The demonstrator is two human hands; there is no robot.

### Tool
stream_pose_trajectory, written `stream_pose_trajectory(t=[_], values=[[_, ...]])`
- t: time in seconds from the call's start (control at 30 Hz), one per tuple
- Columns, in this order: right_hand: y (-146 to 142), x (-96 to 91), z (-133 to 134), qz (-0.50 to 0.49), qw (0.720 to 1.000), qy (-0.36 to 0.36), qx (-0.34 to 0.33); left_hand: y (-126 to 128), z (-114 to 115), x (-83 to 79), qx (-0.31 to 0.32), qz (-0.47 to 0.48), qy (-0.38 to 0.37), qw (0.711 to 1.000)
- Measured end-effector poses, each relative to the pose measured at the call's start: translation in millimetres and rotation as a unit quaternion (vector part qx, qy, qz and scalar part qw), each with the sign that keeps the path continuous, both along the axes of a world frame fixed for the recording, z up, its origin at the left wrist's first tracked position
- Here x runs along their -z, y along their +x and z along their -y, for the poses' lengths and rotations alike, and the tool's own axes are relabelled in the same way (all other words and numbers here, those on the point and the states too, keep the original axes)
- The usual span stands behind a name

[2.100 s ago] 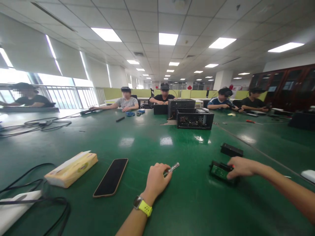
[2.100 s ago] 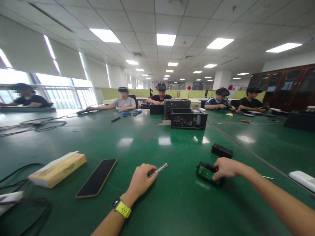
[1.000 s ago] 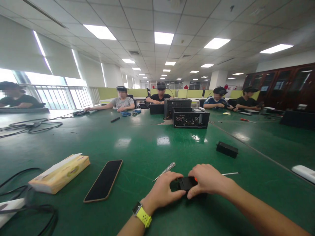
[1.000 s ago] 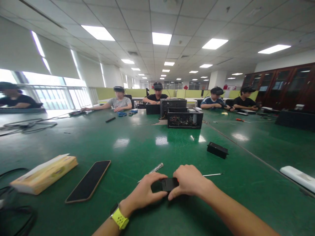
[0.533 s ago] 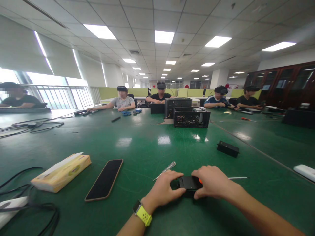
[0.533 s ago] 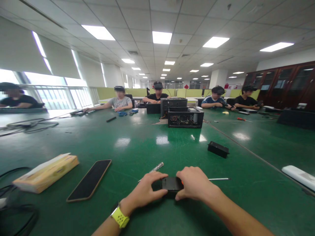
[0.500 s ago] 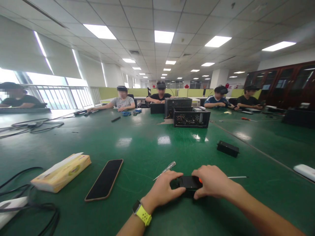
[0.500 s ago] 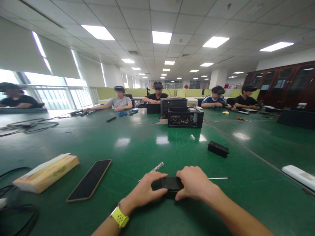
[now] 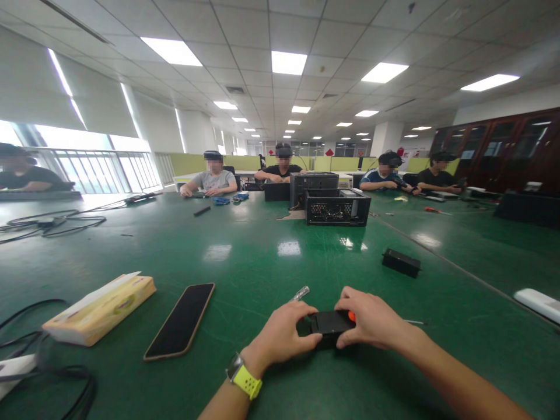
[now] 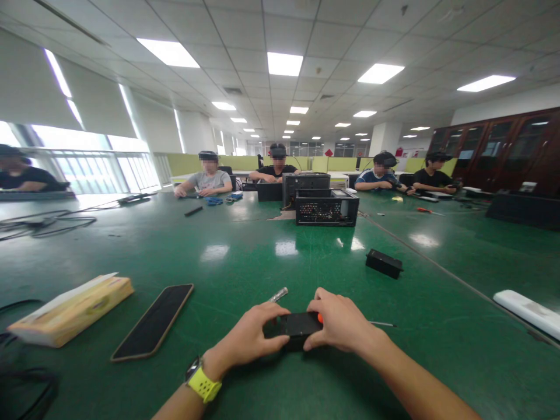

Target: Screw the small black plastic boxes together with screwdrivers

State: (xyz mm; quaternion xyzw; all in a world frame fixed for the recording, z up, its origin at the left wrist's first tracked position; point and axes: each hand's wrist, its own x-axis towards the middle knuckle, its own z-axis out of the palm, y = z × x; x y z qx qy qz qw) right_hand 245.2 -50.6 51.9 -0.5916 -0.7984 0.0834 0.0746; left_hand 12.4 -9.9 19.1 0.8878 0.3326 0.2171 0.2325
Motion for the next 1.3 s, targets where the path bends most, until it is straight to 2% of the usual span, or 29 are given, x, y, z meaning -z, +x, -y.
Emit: stream_pose_trajectory(t=[0.17, 0.33, 0.4, 0.47, 0.5, 0.53, 0.57, 0.6, 0.63, 0.67, 0.7, 0.73, 0.8, 0.87, 0.97, 1.07, 1.3], values=[[-20, 5.7, -16, -0.022, 0.999, 0.004, -0.026, -13, -5, -5.1, -0.039, -0.016, 0.028, 0.999], [-24, -6.0, -27, -0.024, 0.996, -0.040, -0.078, -22, -11, -2.2, -0.039, -0.012, 0.018, 0.999], [-14, -12.5, -28, -0.073, 0.992, -0.056, -0.089, -21, -12, -0.1, -0.042, -0.010, 0.012, 0.999], [1, -17.9, -27, -0.194, 0.978, -0.038, -0.066, -19, -12, 1.5, -0.050, -0.008, 0.012, 0.999], [9, -20.5, -27, -0.294, 0.955, -0.010, -0.038, -18, -12, 1.9, -0.051, -0.007, 0.015, 0.999], [16, -23.6, -27, -0.415, 0.909, 0.027, -0.009, -17, -12, 2.1, -0.050, -0.006, 0.019, 0.999], [21, -27.6, -27, -0.539, 0.840, 0.063, 0.015, -16, -11, 2.2, -0.049, -0.004, 0.021, 0.999], [25, -32.9, -28, -0.648, 0.756, 0.089, 0.028, -15, -11, 2.1, -0.048, 0.000, 0.020, 0.999], [26, -39.4, -30, -0.730, 0.676, 0.099, 0.029, -15, -10, 2.0, -0.045, 0.004, 0.018, 0.999], [24, -47.2, -33, -0.784, 0.614, 0.093, 0.020, -15, -10, 2.1, -0.042, 0.009, 0.014, 0.999], [20, -55.6, -36, -0.812, 0.578, 0.078, 0.007, -15, -9, 2.3, -0.040, 0.014, 0.011, 0.999], [13, -64.0, -39, -0.823, 0.565, 0.059, -0.002, -15, -9, 2.8, -0.040, 0.017, 0.010, 0.999], [-5, -77.7, -44, -0.819, 0.573, 0.037, -0.020, -15, -8, 4.4, -0.043, 0.024, 0.013, 0.999], [-25, -83.7, -47, -0.801, 0.596, 0.036, -0.040, -15, -8, 6.5, -0.047, 0.036, 0.016, 0.998], [-45, -78.0, -47, -0.775, 0.627, 0.049, -0.057, -14, -8, 9.1, -0.046, 0.057, 0.013, 0.997], [-50, -66.5, -47, -0.758, 0.648, 0.048, -0.063, -13, -9, 9.6, -0.044, 0.063, 0.009, 0.997], [-46, -56.9, -56, -0.765, 0.642, 0.021, -0.049, -14, -8, 10.6, -0.048, 0.068, 0.007, 0.997]])
